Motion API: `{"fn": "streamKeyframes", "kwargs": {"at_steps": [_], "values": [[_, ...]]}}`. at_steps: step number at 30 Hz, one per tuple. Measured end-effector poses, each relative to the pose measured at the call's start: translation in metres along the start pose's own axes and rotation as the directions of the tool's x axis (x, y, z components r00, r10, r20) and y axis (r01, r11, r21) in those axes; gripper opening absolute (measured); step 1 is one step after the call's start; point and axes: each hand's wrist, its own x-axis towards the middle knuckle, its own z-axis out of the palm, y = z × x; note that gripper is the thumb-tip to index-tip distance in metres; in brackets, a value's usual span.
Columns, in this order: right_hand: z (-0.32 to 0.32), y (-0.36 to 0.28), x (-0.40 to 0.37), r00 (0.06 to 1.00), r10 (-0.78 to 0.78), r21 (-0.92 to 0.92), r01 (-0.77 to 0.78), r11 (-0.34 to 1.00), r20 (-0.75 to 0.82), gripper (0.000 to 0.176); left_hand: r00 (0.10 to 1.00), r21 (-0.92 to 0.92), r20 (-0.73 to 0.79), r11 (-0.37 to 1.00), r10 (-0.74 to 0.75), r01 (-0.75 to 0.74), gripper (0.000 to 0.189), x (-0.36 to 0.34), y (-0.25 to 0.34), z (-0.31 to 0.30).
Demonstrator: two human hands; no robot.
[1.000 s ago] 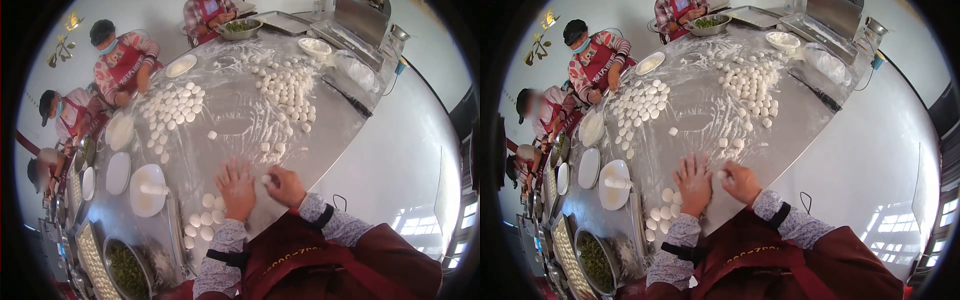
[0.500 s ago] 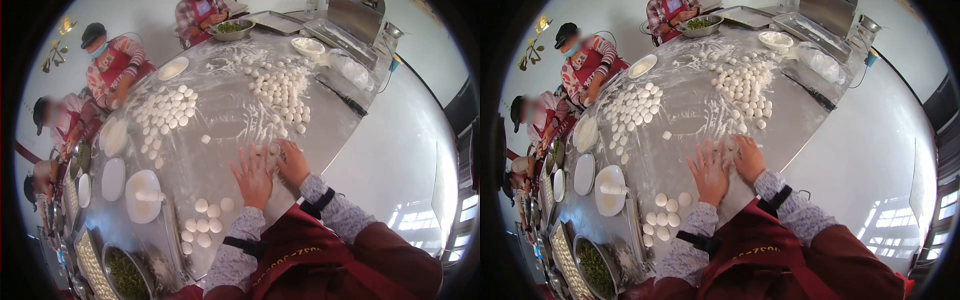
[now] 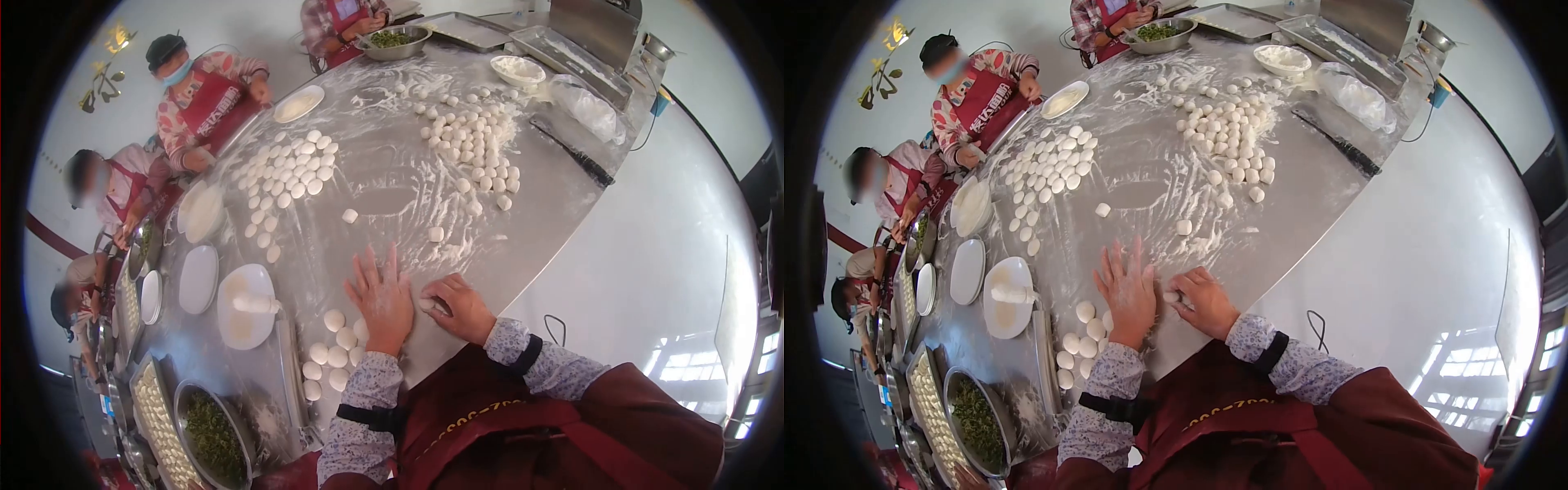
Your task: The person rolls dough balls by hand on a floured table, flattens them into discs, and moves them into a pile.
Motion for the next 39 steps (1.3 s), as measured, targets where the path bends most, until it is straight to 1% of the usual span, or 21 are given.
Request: {"fn": "streamKeyframes", "kwargs": {"at_steps": [2, 3, 5, 6, 7, 8, 10, 11, 13, 14, 16, 20, 23, 25, 26, 28, 32, 34, 37, 38, 39], "values": [[-0.004, 0.002, 0.001, 0.974, -0.189, -0.187, 0.164, 0.969, -0.124, 0.03, 0.998, -0.037, -0.055, 0.999, -0.004, 0.002, 0.059, 0.01, 0.013, -0.011], [-0.01, -0.001, 0.0, 0.975, -0.186, -0.187, 0.161, 0.969, -0.122, 0.03, 0.992, -0.047, -0.115, 0.998, 0.043, -0.049, 0.06, 0.017, 0.026, -0.02], [-0.027, -0.005, -0.001, 0.986, 0.059, 0.089, -0.046, 0.995, -0.157, 0.031, 0.98, -0.056, -0.176, 0.993, 0.092, -0.103, 0.06, 0.022, 0.044, -0.014], [-0.034, 0.001, 0.0, 0.985, 0.062, 0.086, -0.048, 0.995, -0.159, 0.031, 0.97, -0.044, -0.174, 0.983, 0.17, -0.18, 0.061, 0.022, 0.051, -0.004], [-0.043, 0.008, 0.001, 0.96, 0.137, 0.036, -0.133, 0.991, -0.245, 0.029, 0.954, -0.034, -0.168, 0.966, 0.248, -0.257, 0.062, 0.022, 0.056, 0.005], [-0.051, 0.014, 0.001, 0.919, 0.209, -0.006, -0.224, 0.975, -0.334, 0.028, 0.954, -0.04, -0.162, 0.964, 0.252, -0.262, 0.062, 0.017, 0.059, 0.013], [-0.064, 0.033, 0.007, 0.892, 0.233, -0.032, -0.266, 0.964, -0.388, 0.026, 0.967, -0.022, -0.006, 0.966, 0.256, -0.256, 0.062, 0.017, 0.061, 0.026], [-0.065, 0.036, 0.003, 0.868, 0.266, -0.049, -0.315, 0.948, -0.42, 0.025, 0.966, -0.026, 0.004, 0.965, 0.26, -0.26, 0.062, 0.014, 0.06, 0.032], [-0.067, 0.036, 0.005, 0.865, 0.277, -0.033, -0.32, 0.947, -0.418, 0.023, 0.985, -0.13, -0.094, 0.98, 0.142, -0.153, 0.063, 0.024, 0.055, 0.039], [-0.067, 0.036, 0.005, 0.859, 0.301, -0.013, -0.337, 0.942, -0.413, 0.022, 0.984, -0.125, -0.099, 0.979, 0.15, -0.162, 0.063, 0.029, 0.051, 0.041], [-0.067, 0.034, 0.003, 0.859, 0.307, -0.012, -0.341, 0.94, -0.409, 0.021, 1.0, -0.374, -0.021, 0.927, 0.018, -0.025, 0.064, 0.034, 0.043, 0.038], [-0.064, 0.038, 0.002, 0.876, 0.264, -0.013, -0.294, 0.956, -0.403, 0.02, 0.995, -0.34, -0.067, 0.936, 0.071, -0.089, 0.061, 0.05, 0.044, 0.034], [-0.064, 0.039, 0.002, 0.876, 0.279, -0.027, -0.315, 0.949, -0.394, 0.019, 0.99, -0.362, 0.028, 0.925, 0.138, -0.119, 0.047, 0.06, 0.032, 0.039], [-0.064, 0.04, 0.002, 0.878, 0.261, -0.017, -0.292, 0.956, -0.402, 0.019, 0.985, -0.645, 0.173, 0.753, -0.027, 0.134, 0.034, 0.055, 0.023, 0.031], [-0.062, 0.04, 0.001, 0.879, 0.246, -0.008, -0.273, 0.962, -0.408, 0.019, 0.984, -0.637, 0.176, 0.758, -0.032, 0.138, 0.034, 0.049, 0.016, 0.025], [-0.062, 0.041, 0.001, 0.884, 0.248, -0.024, -0.28, 0.96, -0.397, 0.019, 0.991, -0.431, 0.132, 0.902, 0.028, 0.032, 0.029, 0.036, 0.004, 0.011], [-0.064, 0.034, 0.002, 0.886, 0.251, -0.046, -0.29, 0.956, -0.39, 0.018, 0.986, -0.271, 0.163, 0.96, -0.026, 0.07, 0.036, 0.042, 0.003, -0.013], [-0.065, 0.03, 0.003, 0.886, 0.263, -0.056, -0.306, 0.95, -0.382, 0.018, 0.983, -0.303, -0.175, 0.947, 0.058, -0.11, 0.047, 0.062, 0.008, -0.021], [-0.062, 0.035, 0.001, 0.884, 0.24, -0.088, -0.299, 0.95, -0.401, 0.016, 0.948, -0.199, -0.29, 0.961, 0.13, -0.192, 0.057, 0.093, 0.033, -0.033], [-0.061, 0.037, 0.001, 0.883, 0.201, -0.108, -0.27, 0.957, -0.425, 0.015, 0.949, -0.2, -0.287, 0.961, 0.13, -0.193, 0.057, 0.095, 0.034, -0.02], [-0.061, 0.036, 0.001, 0.882, 0.204, -0.107, -0.273, 0.956, -0.425, 0.015, 0.956, -0.064, -0.238, 0.98, 0.17, -0.19, 0.057, 0.097, 0.032, 0.001]]}}
